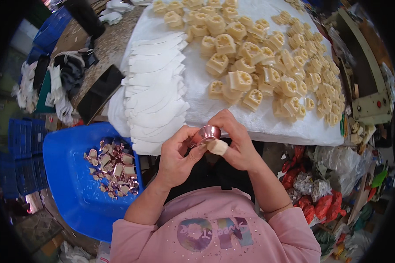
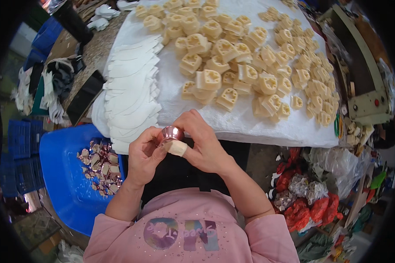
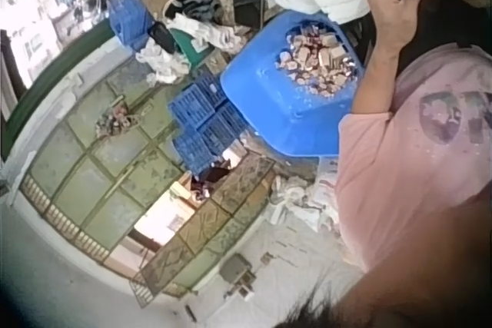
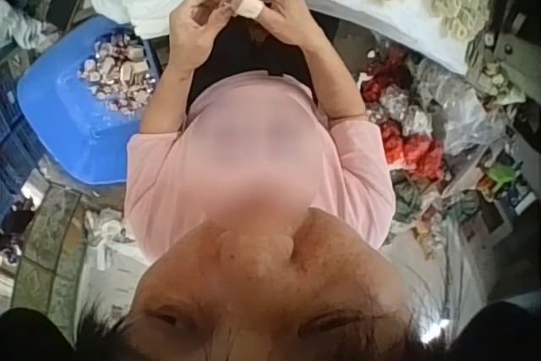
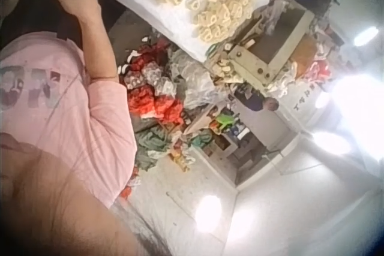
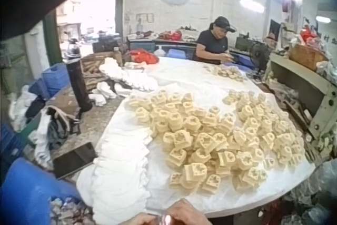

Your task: The recorder is inserting white plastic inserts into yellow plastic molds for shoe components.

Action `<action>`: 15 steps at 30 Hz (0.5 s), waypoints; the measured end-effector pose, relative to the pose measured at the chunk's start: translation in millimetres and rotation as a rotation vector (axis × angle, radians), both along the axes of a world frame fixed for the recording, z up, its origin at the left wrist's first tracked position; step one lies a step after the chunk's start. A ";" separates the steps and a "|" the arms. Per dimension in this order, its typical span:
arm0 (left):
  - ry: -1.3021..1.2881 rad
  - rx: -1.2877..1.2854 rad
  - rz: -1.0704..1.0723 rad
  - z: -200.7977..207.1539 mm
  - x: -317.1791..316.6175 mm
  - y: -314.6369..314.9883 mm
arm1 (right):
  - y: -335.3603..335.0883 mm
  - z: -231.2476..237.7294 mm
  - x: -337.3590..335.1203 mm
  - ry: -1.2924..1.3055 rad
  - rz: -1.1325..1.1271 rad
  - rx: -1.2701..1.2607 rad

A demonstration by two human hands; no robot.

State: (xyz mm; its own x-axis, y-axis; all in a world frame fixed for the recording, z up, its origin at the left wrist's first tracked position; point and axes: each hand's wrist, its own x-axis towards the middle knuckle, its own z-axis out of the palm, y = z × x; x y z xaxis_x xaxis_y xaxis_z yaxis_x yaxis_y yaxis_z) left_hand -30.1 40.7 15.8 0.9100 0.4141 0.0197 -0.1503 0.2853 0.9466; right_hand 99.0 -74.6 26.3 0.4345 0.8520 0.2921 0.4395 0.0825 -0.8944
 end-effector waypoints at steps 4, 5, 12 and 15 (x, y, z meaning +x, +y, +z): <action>0.146 0.531 0.308 -7.6 -31.1 24.9 | 17.6 1.0 4.9 0.008 -0.044 0.025; 0.169 0.611 0.414 -12.4 -40.3 33.5 | 21.9 1.7 9.2 -0.077 -0.039 0.002; 0.692 1.121 0.828 -35.5 -127.8 90.0 | 61.1 -0.9 14.6 -0.369 -0.082 -0.034; 0.845 1.459 1.009 -35.5 -130.9 94.2 | 74.5 -0.4 14.5 -0.468 -0.082 -0.071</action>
State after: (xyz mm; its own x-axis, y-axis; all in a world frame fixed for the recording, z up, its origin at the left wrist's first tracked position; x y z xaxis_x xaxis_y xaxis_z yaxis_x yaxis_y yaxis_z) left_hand -161.1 134.9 -19.8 0.3501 0.7730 0.5291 0.8090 -0.5342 0.2453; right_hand 113.5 -0.1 25.8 0.3372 0.8452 0.4146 0.7989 -0.0239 -0.6010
